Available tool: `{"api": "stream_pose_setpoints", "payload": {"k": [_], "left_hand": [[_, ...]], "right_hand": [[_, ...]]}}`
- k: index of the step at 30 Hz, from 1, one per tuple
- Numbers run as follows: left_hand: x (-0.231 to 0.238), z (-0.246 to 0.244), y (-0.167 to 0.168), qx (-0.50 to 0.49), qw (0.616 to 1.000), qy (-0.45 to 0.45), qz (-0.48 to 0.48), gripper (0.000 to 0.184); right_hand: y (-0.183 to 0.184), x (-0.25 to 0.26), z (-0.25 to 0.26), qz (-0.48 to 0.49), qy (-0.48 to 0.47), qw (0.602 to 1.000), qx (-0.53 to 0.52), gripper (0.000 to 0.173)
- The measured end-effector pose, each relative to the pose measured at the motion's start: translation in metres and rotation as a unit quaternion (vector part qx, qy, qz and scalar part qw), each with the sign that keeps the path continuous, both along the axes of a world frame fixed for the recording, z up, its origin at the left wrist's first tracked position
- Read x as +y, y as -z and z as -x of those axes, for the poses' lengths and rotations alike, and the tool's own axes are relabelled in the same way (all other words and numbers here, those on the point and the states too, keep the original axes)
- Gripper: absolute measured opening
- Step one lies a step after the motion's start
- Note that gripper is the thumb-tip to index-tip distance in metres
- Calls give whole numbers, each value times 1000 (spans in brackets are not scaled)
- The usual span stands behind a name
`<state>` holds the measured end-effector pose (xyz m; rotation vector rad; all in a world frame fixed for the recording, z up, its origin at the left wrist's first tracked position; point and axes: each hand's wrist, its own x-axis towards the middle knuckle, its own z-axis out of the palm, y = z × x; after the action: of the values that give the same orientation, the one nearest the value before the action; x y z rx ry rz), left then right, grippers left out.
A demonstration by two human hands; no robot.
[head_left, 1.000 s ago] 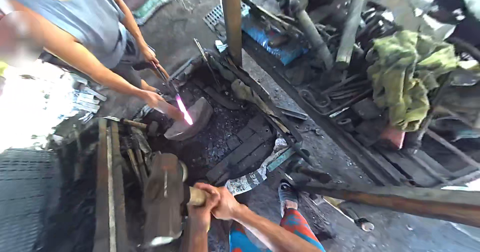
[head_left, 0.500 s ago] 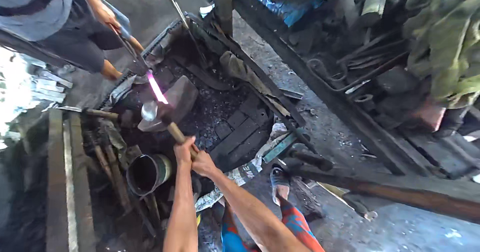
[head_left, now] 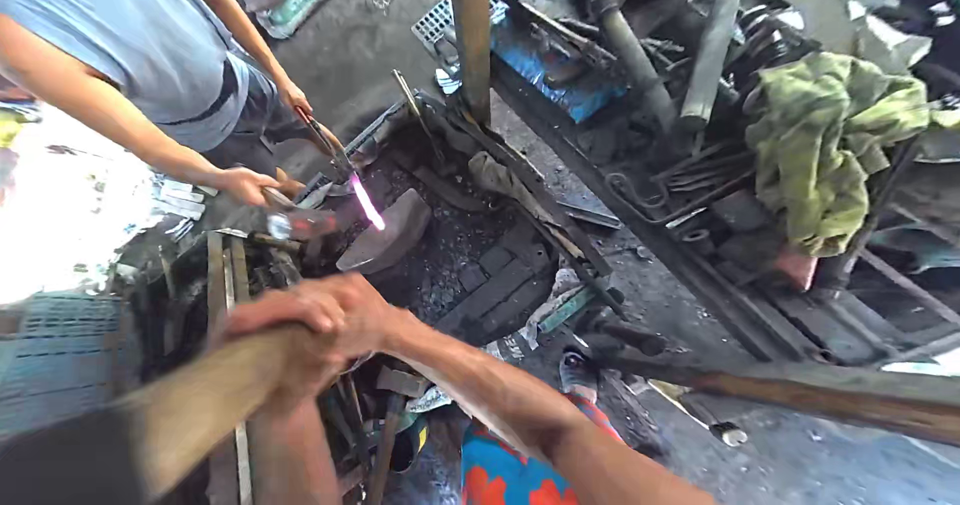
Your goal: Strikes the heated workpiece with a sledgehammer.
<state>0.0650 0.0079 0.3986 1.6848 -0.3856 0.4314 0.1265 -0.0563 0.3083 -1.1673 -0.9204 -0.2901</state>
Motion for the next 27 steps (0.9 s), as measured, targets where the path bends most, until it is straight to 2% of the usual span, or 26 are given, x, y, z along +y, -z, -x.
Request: {"api": "stream_pose_setpoints", "payload": {"k": [1,2,3,4,5,6,8,9,10,11,13,14,16,18,20,22,24,25,27], "left_hand": [[-12,-24,-22,-17,998,-53,8,36],[3,-49,-28,-40,998,6,-50,40],[10,-75,-11,-75,996,27,-51,45],[18,-92,28,-74,997,19,-21,50],[32,-103,87,-36,999,10,24,51],[42,-108,157,31,998,-1,58,47],[57,-95,306,199,965,-84,149,23],[58,-84,358,283,936,-132,164,21],[53,-77,386,337,910,-164,179,23],[45,-67,393,350,900,-178,189,21],[27,-10,368,311,911,-161,216,18],[14,15,347,278,920,-146,235,23],[-13,56,304,228,934,-121,246,35],[-24,75,248,169,960,-90,206,35],[-18,63,169,82,987,-47,132,34],[-5,40,78,10,999,-24,48,34],[9,13,1,-41,999,-3,-15,31],[17,-3,-26,-64,997,2,-34,32],[29,-37,-50,-102,992,6,-69,36]], "right_hand": [[-19,9,-27,-5,19,1000,-22,27],[-24,17,-53,8,34,999,-25,35],[-14,24,-75,31,50,998,-16,45],[17,28,-90,70,63,996,8,50],[66,28,-92,140,66,986,59,54],[132,27,-80,219,60,964,141,52],[260,22,-32,333,-3,873,357,32],[299,18,-11,371,-33,818,438,27],[321,11,-1,402,-48,782,473,32],[329,2,8,420,-48,782,458,35],[318,-18,55,414,-52,817,397,36],[305,-30,74,397,-54,837,372,37],[267,-54,102,359,-70,864,347,39],[223,-60,112,302,-83,903,294,44],[160,-45,91,232,-89,948,200,54],[77,-22,57,168,-71,976,119,56],[1,-3,22,125,-35,990,60,43],[-28,5,3,108,-13,994,33,36],[-58,18,-33,97,33,995,2,36]]}}
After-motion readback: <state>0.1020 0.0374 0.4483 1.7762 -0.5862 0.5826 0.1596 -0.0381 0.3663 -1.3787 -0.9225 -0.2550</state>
